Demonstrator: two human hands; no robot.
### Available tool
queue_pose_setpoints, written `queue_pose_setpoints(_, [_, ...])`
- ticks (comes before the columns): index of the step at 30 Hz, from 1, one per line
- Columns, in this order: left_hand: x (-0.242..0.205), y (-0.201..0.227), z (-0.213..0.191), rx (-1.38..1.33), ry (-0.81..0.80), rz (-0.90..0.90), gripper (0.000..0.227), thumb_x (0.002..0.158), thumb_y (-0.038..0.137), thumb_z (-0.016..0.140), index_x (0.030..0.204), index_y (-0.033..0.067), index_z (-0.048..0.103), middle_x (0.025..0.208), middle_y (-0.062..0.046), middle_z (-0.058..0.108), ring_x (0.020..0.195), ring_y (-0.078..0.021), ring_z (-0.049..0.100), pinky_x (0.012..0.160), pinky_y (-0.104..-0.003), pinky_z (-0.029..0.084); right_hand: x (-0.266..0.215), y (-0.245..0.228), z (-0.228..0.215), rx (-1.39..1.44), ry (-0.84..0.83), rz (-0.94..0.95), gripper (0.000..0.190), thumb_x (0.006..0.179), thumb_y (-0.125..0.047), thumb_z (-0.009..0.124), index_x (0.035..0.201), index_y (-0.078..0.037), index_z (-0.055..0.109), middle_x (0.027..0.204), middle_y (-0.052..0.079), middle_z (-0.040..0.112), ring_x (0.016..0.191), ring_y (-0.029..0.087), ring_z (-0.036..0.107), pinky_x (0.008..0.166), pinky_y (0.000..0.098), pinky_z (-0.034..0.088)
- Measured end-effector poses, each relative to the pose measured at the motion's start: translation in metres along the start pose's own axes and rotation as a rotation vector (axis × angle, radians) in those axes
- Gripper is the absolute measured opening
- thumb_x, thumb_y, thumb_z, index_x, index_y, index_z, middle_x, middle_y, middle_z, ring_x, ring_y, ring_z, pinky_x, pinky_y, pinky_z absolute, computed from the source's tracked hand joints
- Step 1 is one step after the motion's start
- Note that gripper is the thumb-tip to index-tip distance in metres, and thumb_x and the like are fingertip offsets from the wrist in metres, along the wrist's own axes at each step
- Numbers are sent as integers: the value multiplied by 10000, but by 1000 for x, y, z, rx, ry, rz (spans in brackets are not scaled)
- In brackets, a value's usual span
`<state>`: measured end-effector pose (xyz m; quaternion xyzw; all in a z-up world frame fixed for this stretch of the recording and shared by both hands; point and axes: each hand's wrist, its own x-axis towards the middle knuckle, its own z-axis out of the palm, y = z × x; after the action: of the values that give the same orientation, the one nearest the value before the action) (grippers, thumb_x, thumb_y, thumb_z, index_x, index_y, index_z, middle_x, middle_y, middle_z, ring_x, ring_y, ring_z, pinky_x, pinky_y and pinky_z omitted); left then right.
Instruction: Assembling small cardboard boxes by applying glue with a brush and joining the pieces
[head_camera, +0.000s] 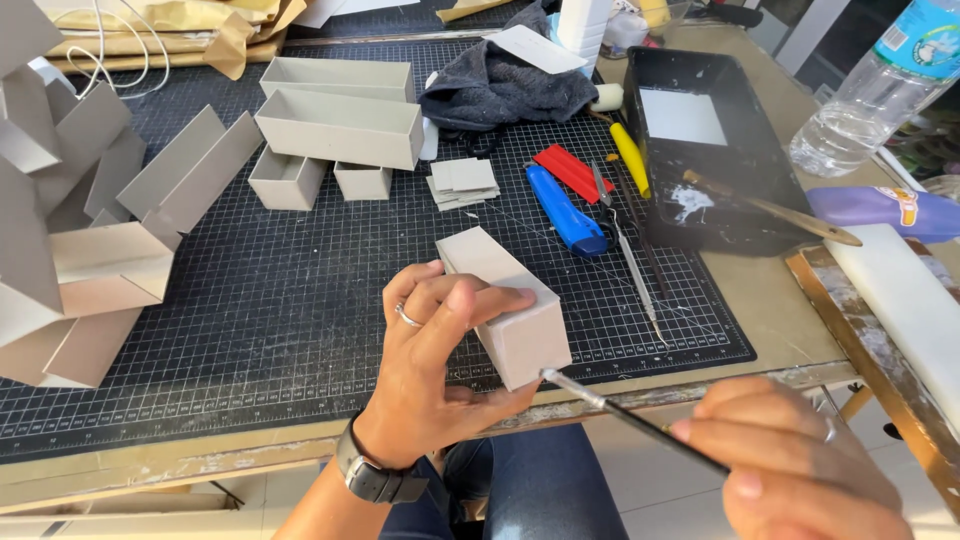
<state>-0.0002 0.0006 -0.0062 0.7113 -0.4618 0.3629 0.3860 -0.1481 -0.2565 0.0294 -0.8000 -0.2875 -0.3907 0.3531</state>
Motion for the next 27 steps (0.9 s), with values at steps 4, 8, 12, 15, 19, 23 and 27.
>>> queue_pose_setpoints(4, [1, -2, 0, 15, 14, -7, 1020, 945, 343, 842, 1662, 204, 130, 1384, 40, 692, 1270, -174, 533, 1233, -475, 290, -11, 25, -11, -79, 65, 22, 326, 1042, -299, 375, 954, -56, 573, 950, 128, 742, 802, 250, 746, 806, 389, 689])
queue_pose_setpoints(8, [1, -1, 0, 17, 12, -3, 1009, 950, 350, 830, 1663, 203, 131, 1391, 39, 692, 1286, -173, 530, 1232, -475, 285, -2, 0, -10, -64, -7, -11, 159, 950, -103, 543, 1106, -108, 510, 1030, 114, 756, 935, 195, 804, 929, 372, 740])
queue_pose_setpoints(12, [4, 0, -2, 42, 40, -5, 989, 951, 373, 824, 1645, 188, 143, 1357, 49, 701, 1206, -194, 577, 1226, -492, 315, -12, 21, -16, -25, 10, -13, 144, 949, -170, 492, 997, -45, 547, 1016, 208, 740, 931, 290, 809, 916, 452, 731])
queue_pose_setpoints(15, [2, 1, -4, 25, 31, -7, 989, 952, 357, 817, 1652, 194, 138, 1365, 46, 701, 1247, -184, 545, 1241, -490, 306, -24, 31, -17, -95, 26, -11, 88, 888, -139, 617, 960, -105, 582, 995, 58, 749, 890, 200, 764, 851, 373, 725])
queue_pose_setpoints(19, [-2, 5, -15, 17, 57, -23, 1016, 971, 357, 813, 1681, 215, 99, 1389, 19, 693, 1240, -202, 621, 1280, -485, 274, -22, 37, 3, -56, 181, 28, 343, 1081, -371, 380, 925, -107, 532, 931, 153, 718, 827, 283, 742, 846, 430, 678])
queue_pose_setpoints(23, [-19, 10, -34, -37, 150, -97, 1151, 871, 217, 878, 1701, 269, 83, 1364, -89, 685, 1227, -251, 708, 1310, -498, 263, -25, 70, 22, -110, 646, 54, 450, 1241, -509, 230, 1130, -90, 351, 773, 264, 471, 646, 375, 462, 754, 543, 555])
queue_pose_setpoints(27, [-48, 21, -48, -9, 207, -207, 1207, 765, 150, 888, 1678, 157, 98, 1282, -192, 690, 1200, -319, 713, 1318, -580, 299, -59, 138, -14, 13, 638, 112, 356, 1164, -328, 235, 952, -54, 315, 724, 198, 400, 723, 390, 504, 821, 493, 531])
